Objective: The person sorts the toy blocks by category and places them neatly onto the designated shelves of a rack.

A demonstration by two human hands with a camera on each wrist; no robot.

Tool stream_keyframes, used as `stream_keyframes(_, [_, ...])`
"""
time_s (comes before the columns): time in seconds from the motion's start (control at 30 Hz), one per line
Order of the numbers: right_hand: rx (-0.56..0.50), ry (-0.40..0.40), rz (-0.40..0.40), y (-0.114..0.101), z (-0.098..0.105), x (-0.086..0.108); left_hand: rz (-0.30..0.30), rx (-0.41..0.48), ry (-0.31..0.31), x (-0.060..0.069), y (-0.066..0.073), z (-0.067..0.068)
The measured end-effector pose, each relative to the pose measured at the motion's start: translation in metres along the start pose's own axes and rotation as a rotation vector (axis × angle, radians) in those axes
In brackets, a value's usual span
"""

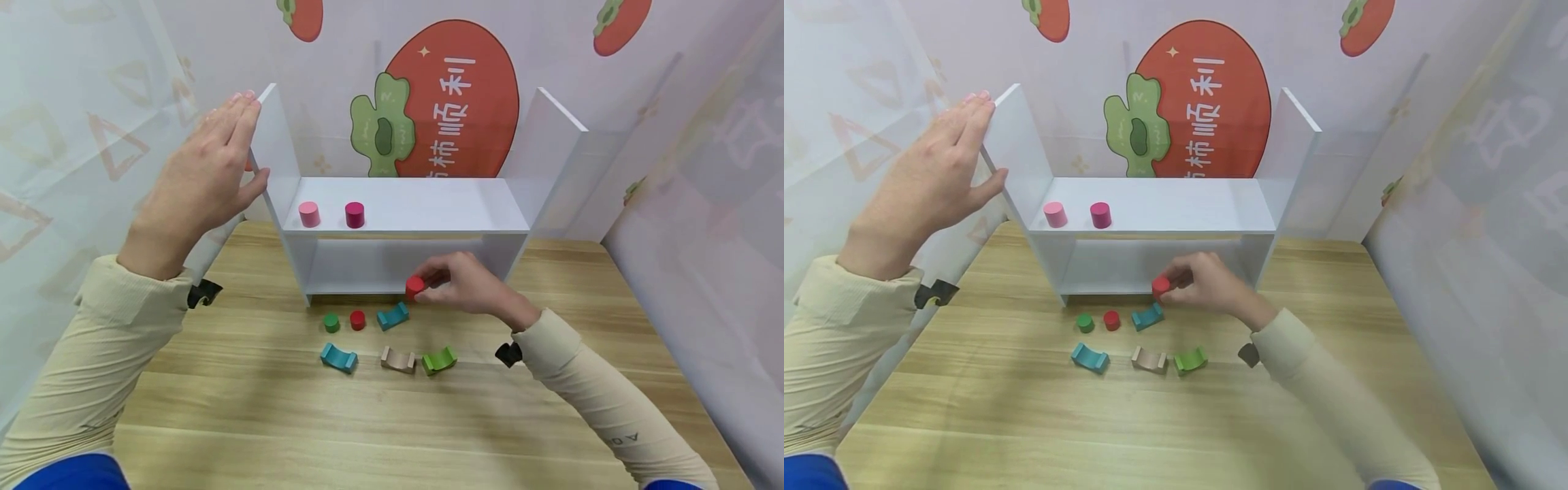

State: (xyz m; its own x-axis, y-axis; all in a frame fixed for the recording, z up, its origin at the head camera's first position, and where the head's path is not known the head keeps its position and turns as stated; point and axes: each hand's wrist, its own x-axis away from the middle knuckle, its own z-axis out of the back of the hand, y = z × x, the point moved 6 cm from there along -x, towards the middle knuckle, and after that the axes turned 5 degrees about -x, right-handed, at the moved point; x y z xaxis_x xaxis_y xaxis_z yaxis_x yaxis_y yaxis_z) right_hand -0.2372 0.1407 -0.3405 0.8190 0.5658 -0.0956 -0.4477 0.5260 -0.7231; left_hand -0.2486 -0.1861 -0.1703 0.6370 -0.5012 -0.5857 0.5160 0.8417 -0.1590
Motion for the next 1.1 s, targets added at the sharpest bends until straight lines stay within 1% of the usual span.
stream_keyframes(0.13, [0.002, 0.007, 0.021, -0.023, 0.014, -0.005, 0.005, 0.004, 0.007, 0.001, -0.002, 0.001])
stream_keyframes(0.27, [0.014, 0.022, 0.026, -0.042, 0.029, -0.014, 0.009, 0.006, 0.005, 0.002, -0.003, 0.002])
stream_keyframes(0.4, [0.023, 0.063, 0.044, -0.057, 0.043, -0.025, 0.008, 0.002, -0.001, 0.002, -0.003, 0.002])
stream_keyframes(0.5, [0.035, 0.096, 0.055, -0.064, 0.051, -0.034, 0.012, 0.001, -0.011, 0.001, -0.004, 0.002])
stream_keyframes(0.63, [0.05, 0.125, 0.039, -0.066, 0.057, -0.046, 0.018, -0.001, -0.024, 0.001, -0.004, 0.001])
stream_keyframes(0.8, [0.058, 0.149, 0.033, -0.063, 0.06, -0.058, 0.01, -0.001, -0.022, 0.001, -0.002, 0.0])
stream_keyframes(0.97, [0.075, 0.163, 0.011, -0.056, 0.063, -0.065, 0.011, 0.001, -0.022, 0.001, -0.001, 0.0])
stream_keyframes(1.1, [0.078, 0.176, -0.011, -0.05, 0.064, -0.067, 0.001, 0.005, -0.007, 0.001, -0.001, 0.0])
